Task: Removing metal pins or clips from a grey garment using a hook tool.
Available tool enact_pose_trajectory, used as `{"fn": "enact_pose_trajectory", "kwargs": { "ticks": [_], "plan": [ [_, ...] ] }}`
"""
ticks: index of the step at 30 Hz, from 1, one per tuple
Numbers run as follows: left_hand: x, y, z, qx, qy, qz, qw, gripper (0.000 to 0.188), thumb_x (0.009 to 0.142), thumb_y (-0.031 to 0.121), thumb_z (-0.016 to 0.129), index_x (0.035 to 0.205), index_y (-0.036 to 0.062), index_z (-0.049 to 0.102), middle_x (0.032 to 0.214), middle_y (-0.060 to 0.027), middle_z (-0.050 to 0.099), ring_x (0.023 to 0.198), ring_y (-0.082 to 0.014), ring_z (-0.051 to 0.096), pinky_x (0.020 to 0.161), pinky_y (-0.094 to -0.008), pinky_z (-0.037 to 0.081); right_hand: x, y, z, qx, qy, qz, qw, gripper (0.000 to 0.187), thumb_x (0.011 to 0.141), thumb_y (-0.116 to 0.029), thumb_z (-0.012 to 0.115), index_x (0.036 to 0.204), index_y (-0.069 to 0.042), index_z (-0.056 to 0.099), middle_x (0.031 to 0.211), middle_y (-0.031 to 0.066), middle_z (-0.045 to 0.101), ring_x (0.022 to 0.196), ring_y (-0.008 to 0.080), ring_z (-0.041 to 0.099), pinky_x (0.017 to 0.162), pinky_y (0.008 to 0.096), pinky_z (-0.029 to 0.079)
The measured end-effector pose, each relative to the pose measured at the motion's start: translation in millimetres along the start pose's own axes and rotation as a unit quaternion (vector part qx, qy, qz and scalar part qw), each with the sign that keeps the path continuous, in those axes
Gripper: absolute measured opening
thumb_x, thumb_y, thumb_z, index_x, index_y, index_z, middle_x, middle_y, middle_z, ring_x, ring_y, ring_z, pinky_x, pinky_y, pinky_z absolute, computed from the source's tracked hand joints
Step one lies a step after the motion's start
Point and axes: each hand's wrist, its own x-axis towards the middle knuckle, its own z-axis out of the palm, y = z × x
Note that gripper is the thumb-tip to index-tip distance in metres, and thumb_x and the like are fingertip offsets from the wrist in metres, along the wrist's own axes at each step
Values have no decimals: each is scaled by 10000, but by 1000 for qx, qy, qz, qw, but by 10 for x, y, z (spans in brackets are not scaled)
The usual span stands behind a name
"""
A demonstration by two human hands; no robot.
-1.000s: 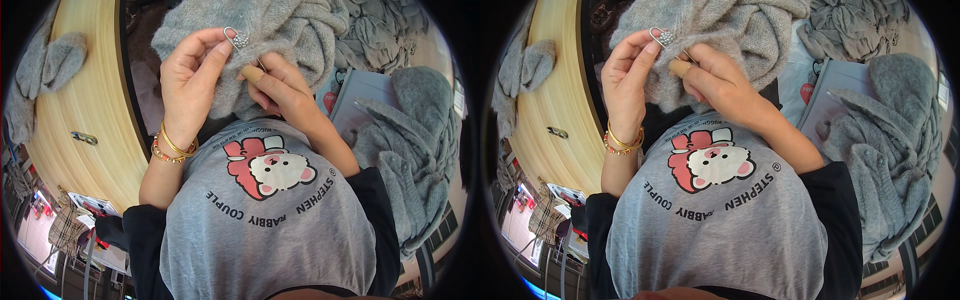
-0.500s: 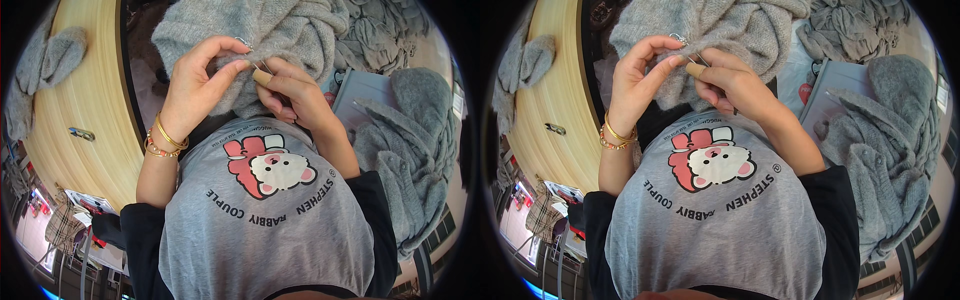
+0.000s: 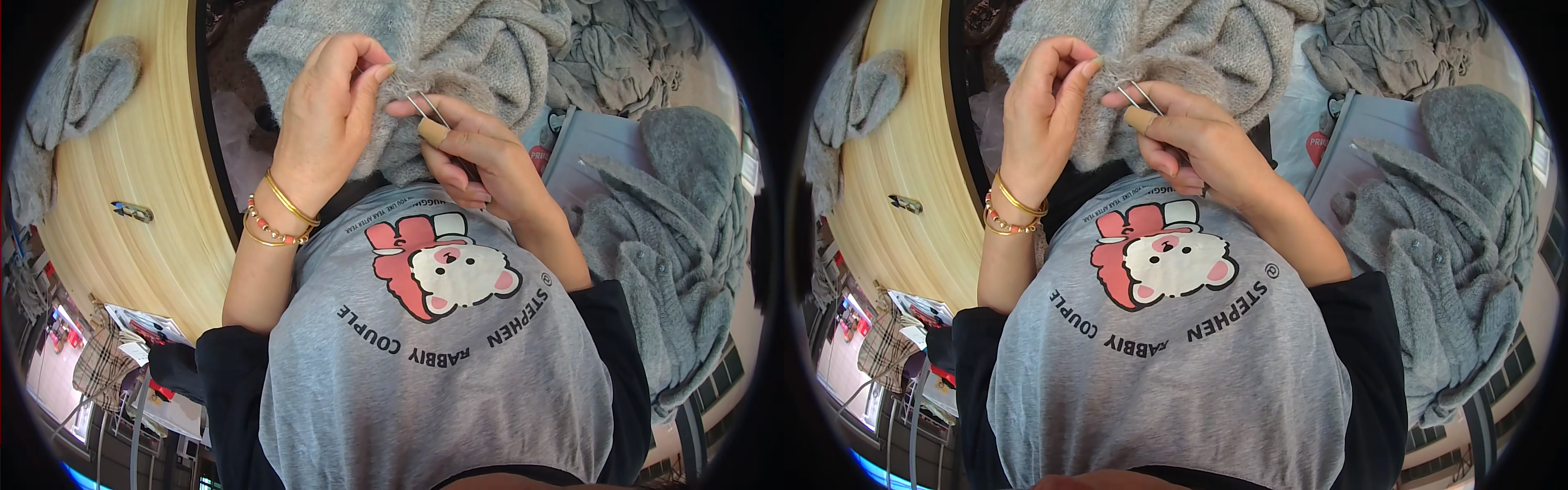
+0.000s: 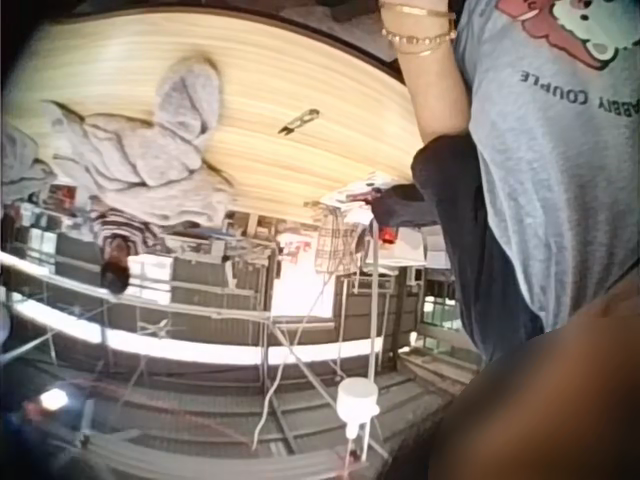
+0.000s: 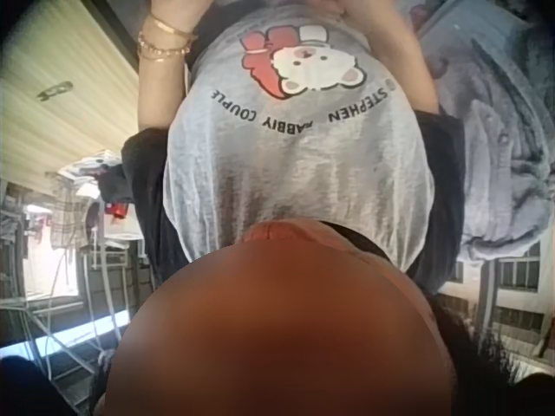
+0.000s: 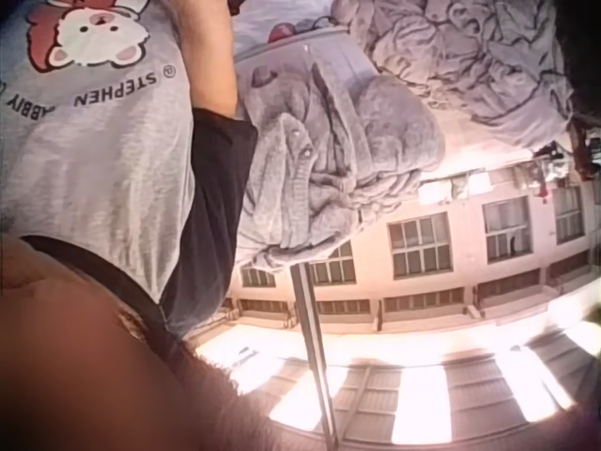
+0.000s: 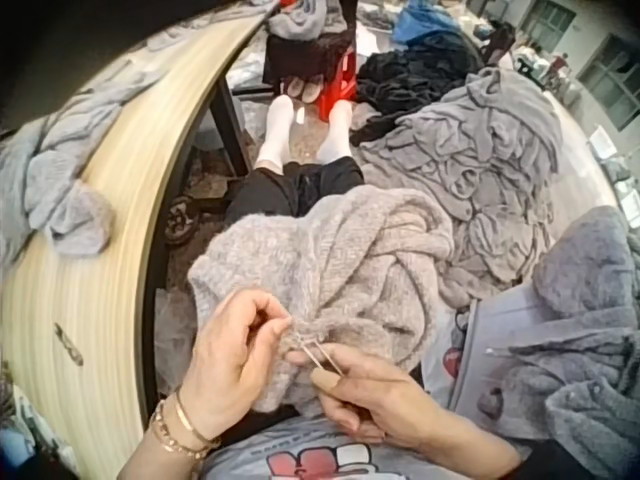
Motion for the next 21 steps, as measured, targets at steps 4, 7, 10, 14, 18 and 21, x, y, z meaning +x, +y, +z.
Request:
{"fn": "enact_pose_trajectory", "kwargs": {
  "ticks": [4, 7, 10, 14, 18, 21],
  "plan": [
    [1, 25, -16, 15, -15, 24, 999, 113, 863, 45, 602, 945, 7, 534, 842, -107, 558, 716, -242, 566, 654, -322, 468, 2, 7, -23, 12, 2, 2, 1000, 413, 929, -150, 402, 1310, 6, 432, 555, -15, 390, 361, 25, 258, 336, 163, 216],
    [4, 121, -85, 31, -50, 27, 998, 136, 850, 80, 631, 928, 11, 544, 834, -103, 554, 714, -241, 566, 648, -327, 465, -13, -24, -1, 2, 16, 4, 1000, 381, 931, -165, 417, 1271, 3, 452, 574, -14, 401, 364, 23, 260, 336, 167, 205],
    [-3, 154, -114, 61, -97, 25, 993, 163, 832, 113, 656, 914, 15, 555, 834, -101, 553, 719, -251, 567, 642, -332, 462, -14, -26, -26, -27, 40, 3, 999, 345, 934, -183, 436, 1229, -8, 471, 595, -15, 412, 368, 22, 261, 336, 171, 195],
    [-12, 96, -100, 68, -110, 48, 990, 173, 814, 113, 662, 914, 17, 559, 835, -112, 552, 732, -286, 567, 633, -343, 460, -29, -35, -37, -42, 47, -2, 998, 321, 939, -186, 446, 1216, -27, 483, 590, -25, 406, 373, 21, 264, 340, 171, 188],
    [-12, 56, -90, 80, -116, 66, 988, 167, 815, 94, 649, 919, 12, 548, 843, -127, 547, 736, -304, 564, 624, -352, 459, -30, -5, -37, -60, 42, -12, 997, 312, 941, -175, 445, 1215, -32, 488, 572, -36, 389, 375, 19, 270, 341, 171, 188],
    [0, 51, -77, 81, -122, 71, 987, 149, 831, 81, 630, 923, 10, 535, 844, -127, 540, 727, -296, 563, 622, -352, 457, -36, 5, -23, -51, 46, -15, 997, 305, 946, -167, 441, 1215, -32, 490, 559, -43, 377, 370, 17, 267, 339, 172, 187]
  ]
}}
